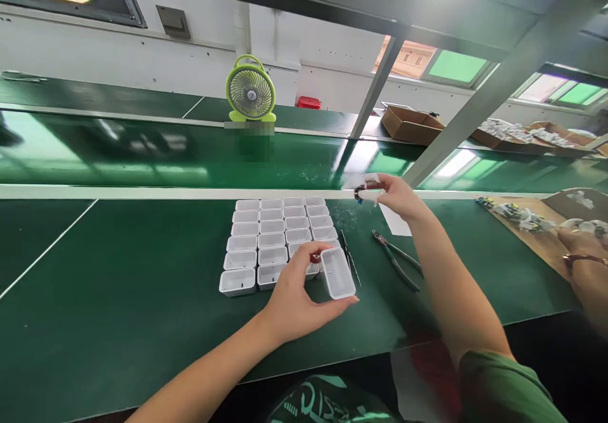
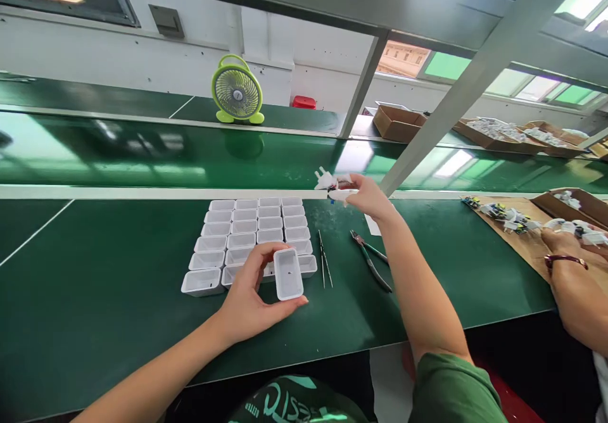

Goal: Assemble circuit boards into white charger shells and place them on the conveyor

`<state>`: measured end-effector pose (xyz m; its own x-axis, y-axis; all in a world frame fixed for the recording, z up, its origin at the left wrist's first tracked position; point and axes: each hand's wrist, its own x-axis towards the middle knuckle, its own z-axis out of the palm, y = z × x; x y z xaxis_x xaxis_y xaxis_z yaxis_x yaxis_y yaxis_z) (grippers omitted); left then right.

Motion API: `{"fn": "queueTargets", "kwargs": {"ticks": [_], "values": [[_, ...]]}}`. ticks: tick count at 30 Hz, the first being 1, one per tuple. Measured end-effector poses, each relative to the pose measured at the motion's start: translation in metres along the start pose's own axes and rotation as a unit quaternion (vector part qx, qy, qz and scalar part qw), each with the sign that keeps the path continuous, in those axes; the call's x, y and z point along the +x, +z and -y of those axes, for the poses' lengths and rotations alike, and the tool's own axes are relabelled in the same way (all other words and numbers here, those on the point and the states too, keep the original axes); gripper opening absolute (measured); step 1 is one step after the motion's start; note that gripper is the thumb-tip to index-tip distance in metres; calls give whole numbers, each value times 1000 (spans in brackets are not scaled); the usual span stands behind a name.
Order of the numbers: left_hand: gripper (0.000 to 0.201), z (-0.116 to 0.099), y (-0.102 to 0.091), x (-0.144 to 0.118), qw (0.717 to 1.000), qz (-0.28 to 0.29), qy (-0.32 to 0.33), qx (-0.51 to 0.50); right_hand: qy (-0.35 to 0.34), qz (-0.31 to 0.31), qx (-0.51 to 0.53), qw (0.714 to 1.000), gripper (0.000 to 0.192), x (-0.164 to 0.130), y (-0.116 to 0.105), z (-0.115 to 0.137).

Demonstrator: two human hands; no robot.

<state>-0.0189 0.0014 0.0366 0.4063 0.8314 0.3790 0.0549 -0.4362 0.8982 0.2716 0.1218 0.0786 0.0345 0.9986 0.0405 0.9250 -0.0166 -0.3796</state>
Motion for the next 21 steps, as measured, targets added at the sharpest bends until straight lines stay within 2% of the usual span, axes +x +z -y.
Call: {"fn": "queueTargets", "kwargs": {"ticks": [1, 2, 4, 5, 6, 8, 11, 13, 17, 21], "values": [[63, 0, -1, 1, 1000, -7, 14, 3, -43, -26, 80, 996, 53, -13, -2, 3], [64, 1, -3, 1, 1000, -12, 27, 5, -100, -62, 227, 967, 59, -26, -1, 7], [67, 2, -5, 3, 999, -12, 49, 12, -188, -81, 471, 858, 74, -51, 9, 19], [69, 2, -6, 3, 998, -8, 55, 22, -207, -72, 541, 812, 76, -63, 17, 26], [70, 3, -7, 4, 998, -5, 59, 37, -215, -68, 586, 778, 72, -74, 26, 31], [70, 4, -9, 6, 995, -8, 64, 77, -227, -30, 631, 741, 71, -93, 44, 39], [69, 5, -11, 9, 989, -18, 85, 116, -237, 1, 641, 730, 78, -111, 61, 41], [70, 7, -12, 10, 987, -8, 108, 122, -239, 9, 633, 736, 72, -118, 62, 41], [76, 11, -12, 9, 986, 12, 126, 105, -253, 24, 605, 755, 62, -125, 52, 45], [76, 13, -11, 9, 988, 6, 126, 91, -246, 13, 562, 790, 59, -128, 41, 48]]}}
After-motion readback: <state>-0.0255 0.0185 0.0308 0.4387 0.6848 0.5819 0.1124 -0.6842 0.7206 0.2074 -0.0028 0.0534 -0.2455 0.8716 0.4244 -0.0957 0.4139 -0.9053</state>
